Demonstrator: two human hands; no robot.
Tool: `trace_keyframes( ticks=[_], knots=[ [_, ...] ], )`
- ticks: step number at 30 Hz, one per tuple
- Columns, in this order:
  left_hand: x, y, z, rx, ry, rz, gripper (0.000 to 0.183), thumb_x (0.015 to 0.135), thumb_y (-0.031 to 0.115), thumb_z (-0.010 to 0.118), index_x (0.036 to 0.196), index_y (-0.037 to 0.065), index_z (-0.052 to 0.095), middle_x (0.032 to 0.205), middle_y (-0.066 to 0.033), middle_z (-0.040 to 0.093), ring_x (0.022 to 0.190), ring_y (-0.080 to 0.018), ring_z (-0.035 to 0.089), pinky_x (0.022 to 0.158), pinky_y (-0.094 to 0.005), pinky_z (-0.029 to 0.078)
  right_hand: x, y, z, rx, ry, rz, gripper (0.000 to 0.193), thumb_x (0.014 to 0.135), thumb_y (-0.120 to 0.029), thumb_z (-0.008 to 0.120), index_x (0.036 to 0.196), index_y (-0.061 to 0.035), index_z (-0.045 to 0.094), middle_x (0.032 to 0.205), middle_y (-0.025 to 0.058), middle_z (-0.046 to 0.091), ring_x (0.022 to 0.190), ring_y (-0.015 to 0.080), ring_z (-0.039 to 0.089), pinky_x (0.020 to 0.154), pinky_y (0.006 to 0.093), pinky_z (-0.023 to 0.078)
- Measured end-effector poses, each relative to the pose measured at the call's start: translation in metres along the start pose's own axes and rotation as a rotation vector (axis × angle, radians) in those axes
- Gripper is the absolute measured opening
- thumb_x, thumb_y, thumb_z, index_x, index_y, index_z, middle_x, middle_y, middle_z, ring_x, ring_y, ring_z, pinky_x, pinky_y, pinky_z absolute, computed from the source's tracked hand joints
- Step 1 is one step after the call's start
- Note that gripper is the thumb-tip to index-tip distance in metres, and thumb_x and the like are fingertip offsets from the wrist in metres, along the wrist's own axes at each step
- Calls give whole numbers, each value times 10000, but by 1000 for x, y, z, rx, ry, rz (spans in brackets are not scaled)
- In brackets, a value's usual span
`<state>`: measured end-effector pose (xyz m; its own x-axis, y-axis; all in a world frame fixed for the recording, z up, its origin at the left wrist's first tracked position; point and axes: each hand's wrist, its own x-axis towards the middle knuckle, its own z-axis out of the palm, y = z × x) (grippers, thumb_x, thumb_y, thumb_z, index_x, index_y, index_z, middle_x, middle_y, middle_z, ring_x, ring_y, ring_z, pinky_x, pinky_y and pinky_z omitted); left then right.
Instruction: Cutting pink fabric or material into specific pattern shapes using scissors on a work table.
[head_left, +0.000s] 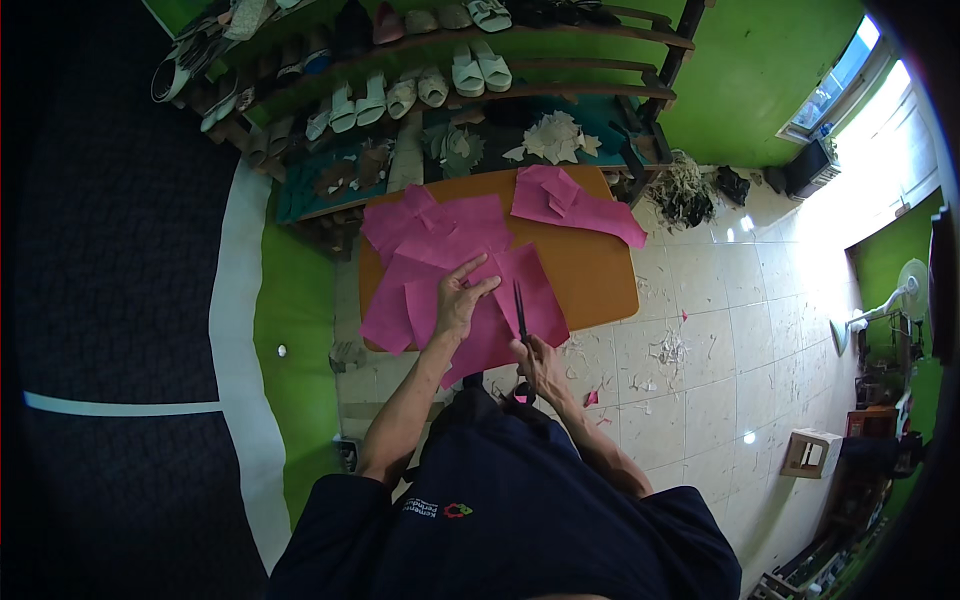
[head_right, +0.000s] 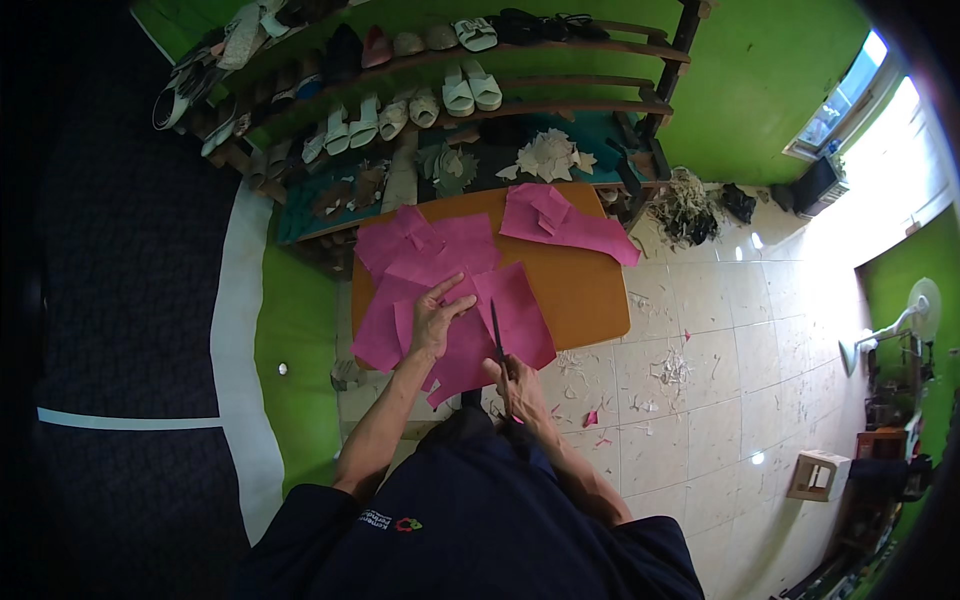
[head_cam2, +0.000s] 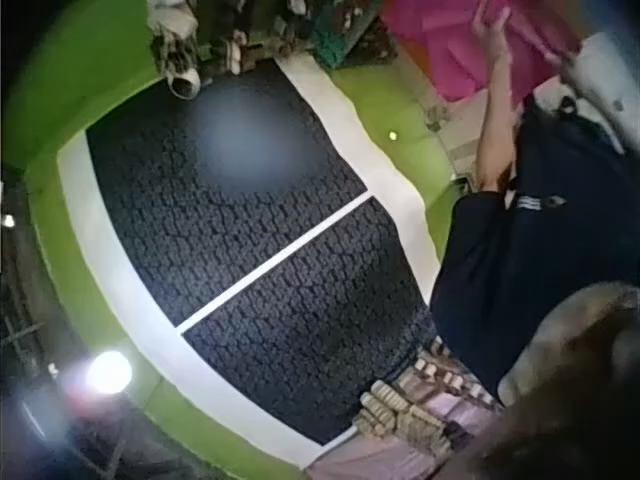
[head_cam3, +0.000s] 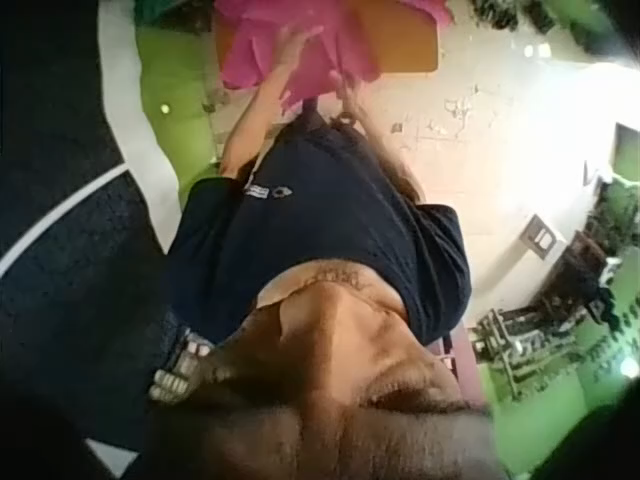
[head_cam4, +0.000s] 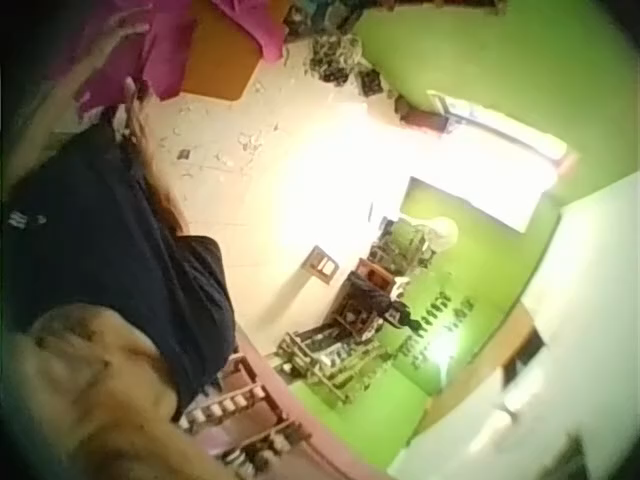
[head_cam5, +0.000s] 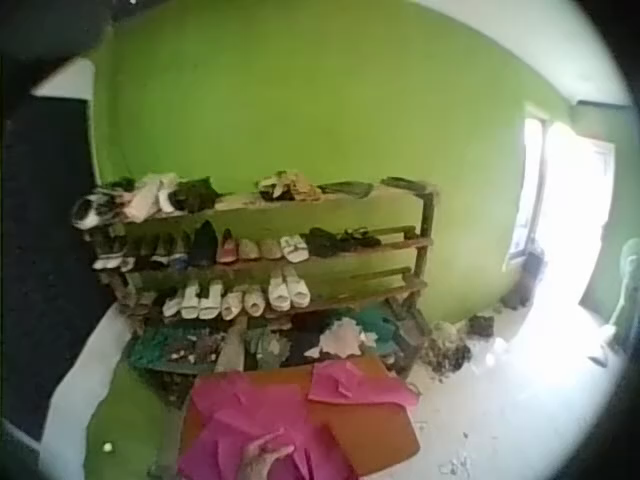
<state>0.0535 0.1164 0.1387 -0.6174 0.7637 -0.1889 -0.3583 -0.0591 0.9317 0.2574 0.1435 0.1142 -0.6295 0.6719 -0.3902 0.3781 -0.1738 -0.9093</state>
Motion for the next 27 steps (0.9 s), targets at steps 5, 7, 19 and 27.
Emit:
trace_keyframes(
  ticks=[5,7,19,27],
  knots=[
    [-6,0,12,-11,-31,-7,545,808,-38,768,1323,-8,593,916,-101,737,761,-116,685,713,-221,537,-2,-7,1,-101,15,-40,672,888,-637,622,793,25,558,590,94,501,558,209,504,565,426,410],
    [-8,-4,13,-23,-50,-6,531,818,-45,753,1322,-15,589,942,-128,740,798,-145,707,751,-242,563,-3,-15,-1,-128,44,-52,699,875,-655,623,774,34,562,582,113,494,564,225,503,578,440,413],
    [-20,-17,13,-45,-113,-3,509,842,-92,692,1332,-30,569,1011,-178,733,884,-204,735,862,-294,608,-9,-7,-3,-130,86,-46,738,816,-685,683,715,36,565,566,89,461,577,168,438,555,404,381],
    [-27,-13,19,-42,-135,8,529,817,-89,718,1324,-16,585,1023,-150,731,875,-183,728,854,-280,611,-19,0,-9,-123,108,-14,728,784,-694,709,677,11,560,545,32,412,566,138,400,526,377,339]
  ],
)
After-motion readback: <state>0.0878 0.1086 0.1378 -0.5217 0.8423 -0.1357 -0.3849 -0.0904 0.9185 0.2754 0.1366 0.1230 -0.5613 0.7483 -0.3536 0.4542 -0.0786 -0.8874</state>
